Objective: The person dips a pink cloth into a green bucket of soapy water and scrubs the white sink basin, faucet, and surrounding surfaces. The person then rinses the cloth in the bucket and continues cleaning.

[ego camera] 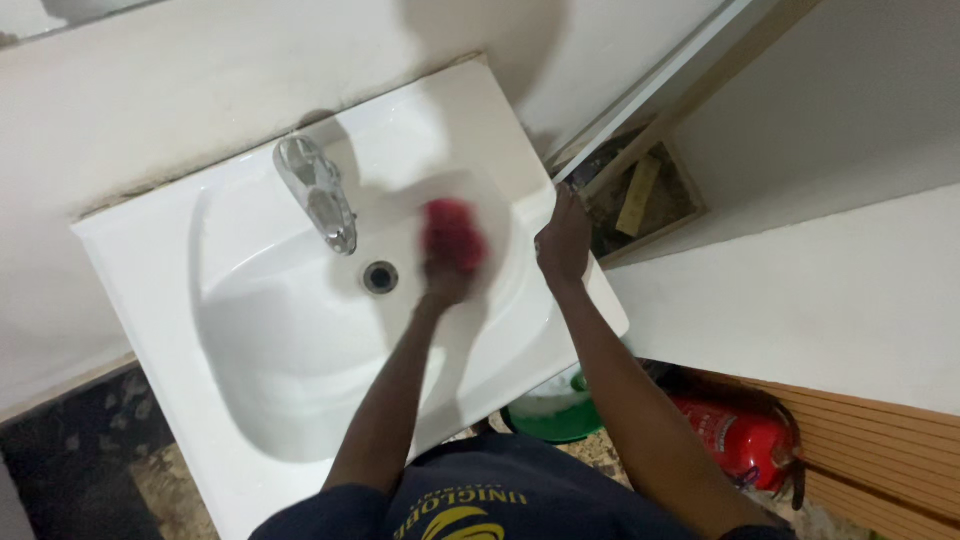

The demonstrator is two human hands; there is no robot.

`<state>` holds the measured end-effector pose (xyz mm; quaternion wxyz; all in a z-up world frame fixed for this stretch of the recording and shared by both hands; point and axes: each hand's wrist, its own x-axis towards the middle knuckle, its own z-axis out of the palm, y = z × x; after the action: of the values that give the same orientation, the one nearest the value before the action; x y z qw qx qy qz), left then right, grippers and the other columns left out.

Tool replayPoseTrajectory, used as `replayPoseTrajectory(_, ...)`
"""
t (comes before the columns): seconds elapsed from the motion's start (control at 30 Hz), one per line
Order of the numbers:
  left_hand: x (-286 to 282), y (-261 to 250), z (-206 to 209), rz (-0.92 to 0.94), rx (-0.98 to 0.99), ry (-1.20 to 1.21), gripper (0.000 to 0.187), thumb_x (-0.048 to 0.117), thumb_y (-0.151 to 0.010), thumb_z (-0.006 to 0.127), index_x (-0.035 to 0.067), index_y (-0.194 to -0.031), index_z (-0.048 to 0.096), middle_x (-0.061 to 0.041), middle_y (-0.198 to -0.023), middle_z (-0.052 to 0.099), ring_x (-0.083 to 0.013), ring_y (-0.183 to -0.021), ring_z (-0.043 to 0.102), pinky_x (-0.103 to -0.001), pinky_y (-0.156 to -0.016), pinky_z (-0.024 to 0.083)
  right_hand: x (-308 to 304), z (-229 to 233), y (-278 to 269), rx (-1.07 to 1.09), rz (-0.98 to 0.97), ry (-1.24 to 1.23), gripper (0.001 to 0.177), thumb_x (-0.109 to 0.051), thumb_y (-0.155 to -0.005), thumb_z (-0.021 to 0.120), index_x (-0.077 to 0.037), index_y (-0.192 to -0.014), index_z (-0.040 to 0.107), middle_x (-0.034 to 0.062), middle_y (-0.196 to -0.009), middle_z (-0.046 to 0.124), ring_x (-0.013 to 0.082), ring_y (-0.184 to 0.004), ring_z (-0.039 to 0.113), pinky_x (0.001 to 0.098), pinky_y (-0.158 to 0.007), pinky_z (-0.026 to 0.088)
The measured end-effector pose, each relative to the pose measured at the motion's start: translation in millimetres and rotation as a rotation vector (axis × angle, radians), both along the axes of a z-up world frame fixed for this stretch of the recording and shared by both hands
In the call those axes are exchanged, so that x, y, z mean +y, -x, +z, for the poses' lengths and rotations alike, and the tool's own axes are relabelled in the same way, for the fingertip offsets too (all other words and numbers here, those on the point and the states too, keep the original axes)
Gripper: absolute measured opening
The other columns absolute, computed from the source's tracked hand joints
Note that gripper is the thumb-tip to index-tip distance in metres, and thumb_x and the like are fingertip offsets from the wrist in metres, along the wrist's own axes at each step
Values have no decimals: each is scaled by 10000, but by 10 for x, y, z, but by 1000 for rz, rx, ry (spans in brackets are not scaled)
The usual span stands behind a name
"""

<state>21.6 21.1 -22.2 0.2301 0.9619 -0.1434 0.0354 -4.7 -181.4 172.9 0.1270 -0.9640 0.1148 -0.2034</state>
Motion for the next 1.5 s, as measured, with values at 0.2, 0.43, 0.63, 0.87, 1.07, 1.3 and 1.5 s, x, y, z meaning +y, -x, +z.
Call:
replayPoseTrajectory(0.2,-38,852,515,-648,327,476,712,168,-815,729,88,-1492,520,-175,-1549,507,-378,-1441,472,-518,-1164,362,21,86,26,-16,28,-50,649,70,-792,602,24,-1424,460,277,-1299,553,471,-1192,557,521,-1006,467)
replayPoseTrajectory(0.43,2474,600,949,114,361,-541,699,89,-825,652,47,-1502,481,-205,-1504,496,-370,-1385,421,-558,-1112,320,23,62,10,24,22,18,612,88,-835,596,50,-1425,440,295,-1310,553,466,-1164,573,548,-974,459)
replayPoseTrajectory(0.63,1553,254,348,403,12,-243,714,221,-890,627,38,-1557,448,-215,-1558,451,-381,-1430,410,-559,-1164,322,35,57,5,35,8,-48,614,95,-846,599,23,-1436,442,291,-1259,585,484,-1122,584,556,-956,476)
replayPoseTrajectory(0.87,725,355,402,-95,540,1551,765,375,-966,598,29,-1621,411,-225,-1621,400,-393,-1483,398,-560,-1224,325,5,41,37,101,-2,-14,710,33,-802,700,24,-1450,411,284,-1252,561,463,-1106,596,540,-934,494)
replayPoseTrajectory(1.07,1263,680,555,-87,584,2305,792,449,-1010,597,39,-1653,385,-217,-1635,381,-385,-1497,401,-553,-1246,338,-10,-27,42,43,34,5,725,47,-797,690,26,-1462,402,279,-1313,555,452,-1122,600,524,-943,496)
replayPoseTrajectory(1.3,1118,473,640,257,109,1231,603,259,-1002,593,176,-1572,415,-110,-1479,530,-253,-1385,510,-481,-1164,411,-11,-56,4,12,20,-31,626,70,-847,637,27,-1447,464,269,-1302,586,454,-1158,605,543,-986,485)
replayPoseTrajectory(1.5,829,1004,1107,-361,6,152,701,241,-761,727,171,-1421,501,-176,-1449,508,-384,-1369,459,-549,-1052,368,-16,-39,21,-21,38,13,603,50,-837,642,71,-1412,464,317,-1270,566,482,-1106,593,535,-940,490)
